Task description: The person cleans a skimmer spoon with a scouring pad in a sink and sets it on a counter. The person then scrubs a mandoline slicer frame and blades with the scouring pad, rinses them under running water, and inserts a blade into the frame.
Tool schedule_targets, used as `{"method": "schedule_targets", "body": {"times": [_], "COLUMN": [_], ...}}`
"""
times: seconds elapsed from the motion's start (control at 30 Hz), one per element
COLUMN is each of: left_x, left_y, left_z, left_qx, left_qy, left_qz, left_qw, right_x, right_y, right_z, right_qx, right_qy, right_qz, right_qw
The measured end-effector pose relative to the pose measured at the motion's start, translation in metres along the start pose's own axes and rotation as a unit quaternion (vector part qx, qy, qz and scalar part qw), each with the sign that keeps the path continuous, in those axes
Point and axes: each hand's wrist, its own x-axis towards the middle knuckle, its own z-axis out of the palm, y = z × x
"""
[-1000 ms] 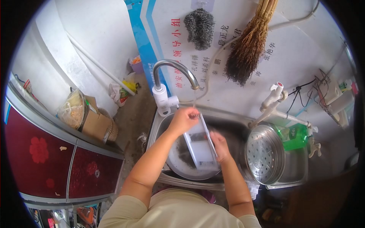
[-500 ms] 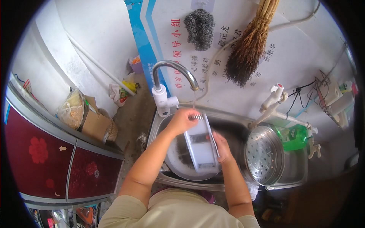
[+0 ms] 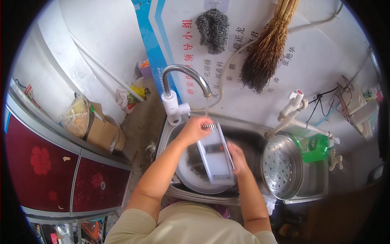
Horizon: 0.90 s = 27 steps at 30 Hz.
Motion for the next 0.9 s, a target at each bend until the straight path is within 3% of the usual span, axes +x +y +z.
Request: {"method": "schedule_targets", "body": {"times": [0.13, 0.33, 0.43, 0.53, 0.63, 0.9], "left_x": [0.001, -0.001, 0.001, 0.006, 0.002, -0.004], "left_y": [-0.005, 0.004, 0.0, -0.011, -0.009, -0.004], "left_z": [0.003, 0.007, 0.009, 0.009, 0.006, 0.0], "left_qx": [-0.005, 0.109, 0.132, -0.104, -0.068, -0.054], "left_qy": [0.009, 0.05, 0.116, 0.168, 0.131, 0.141], "left_qz": [0.0, 0.011, 0.037, 0.027, 0.035, 0.012], "left_qw": [1.0, 0.993, 0.984, 0.98, 0.988, 0.988], "right_x": [0.001, 0.001, 0.001, 0.001, -0.001, -0.005], "right_y": [0.002, 0.002, 0.002, 0.002, -0.001, -0.004], "right_z": [-0.001, -0.001, -0.002, -0.004, -0.002, 0.001], "right_qx": [-0.012, -0.02, -0.019, -0.016, -0.006, 0.001], "right_qy": [0.004, -0.001, -0.005, -0.011, -0.012, 0.001], "right_qz": [-0.006, -0.01, -0.012, -0.017, -0.014, -0.01], "right_qw": [1.0, 1.0, 1.0, 1.0, 1.0, 1.0]}}
